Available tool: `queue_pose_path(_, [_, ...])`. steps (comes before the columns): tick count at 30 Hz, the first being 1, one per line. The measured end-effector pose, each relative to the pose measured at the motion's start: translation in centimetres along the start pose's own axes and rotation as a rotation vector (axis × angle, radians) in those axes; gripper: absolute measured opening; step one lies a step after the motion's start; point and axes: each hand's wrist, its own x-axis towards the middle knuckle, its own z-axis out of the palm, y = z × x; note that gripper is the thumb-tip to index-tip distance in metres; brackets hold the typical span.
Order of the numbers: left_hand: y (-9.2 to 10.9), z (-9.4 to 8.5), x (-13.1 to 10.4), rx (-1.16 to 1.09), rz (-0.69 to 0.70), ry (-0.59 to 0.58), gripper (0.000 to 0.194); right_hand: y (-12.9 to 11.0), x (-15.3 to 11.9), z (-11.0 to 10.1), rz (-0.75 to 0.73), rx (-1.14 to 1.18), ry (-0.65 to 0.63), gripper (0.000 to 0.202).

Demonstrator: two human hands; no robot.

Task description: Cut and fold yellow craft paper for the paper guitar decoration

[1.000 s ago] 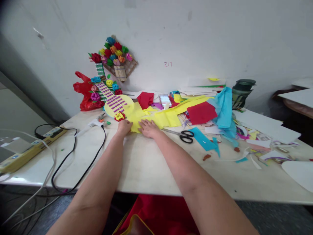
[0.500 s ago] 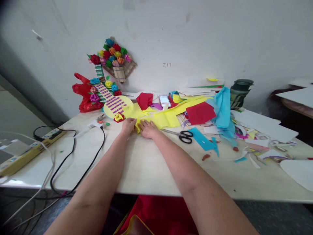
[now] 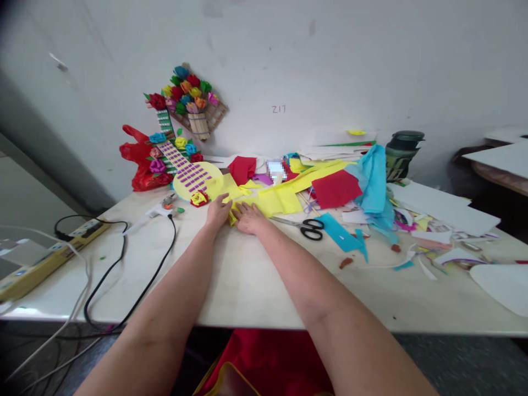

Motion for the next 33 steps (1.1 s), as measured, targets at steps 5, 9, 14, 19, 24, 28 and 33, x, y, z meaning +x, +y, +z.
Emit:
queue_pose_path(5, [-0.1,0.2,-0.1,-0.017,0.014,-0.044,0.04,-0.1,0.0,0.0,0.022,0.03,0.001,0.059])
queue_pose_path(9, [-0.1,0.2,-0.1,-0.023,0.016,-0.069,0.04,-0.1,0.1,-0.1,0.038,0.046,-0.01,0.062])
queue_pose_path(14, [-0.1,0.2,0.0,0.011,0.002,-0.13,0.041,-0.1,0.1,0.1,0.043,0.074,0.01,0.063])
queue_pose_path(19, [0.0,0.1,0.0,0.063,0.014,-0.151,0.044,-0.2,-0.2,0.0,0.036,0.159,0.07,0.069])
queue_pose_path(24, [0.0,0.1,0.0,0.055,0.033,-0.156,0.043,0.9,-0.8,-1.4,-0.013,0.444,0.118,0.076])
queue_pose_path(28, [-0.1,0.0,0.0,0.029,0.036,-0.178,0.042,1.9,-0.7,-1.6,-0.017,0.591,0.157,0.057])
queue_pose_path(33, [-0.1,-0.1,-0.1,0.014,0.027,-0.192,0.043,1.9,0.2,-0.4,-0.105,0.288,0.141,0.042])
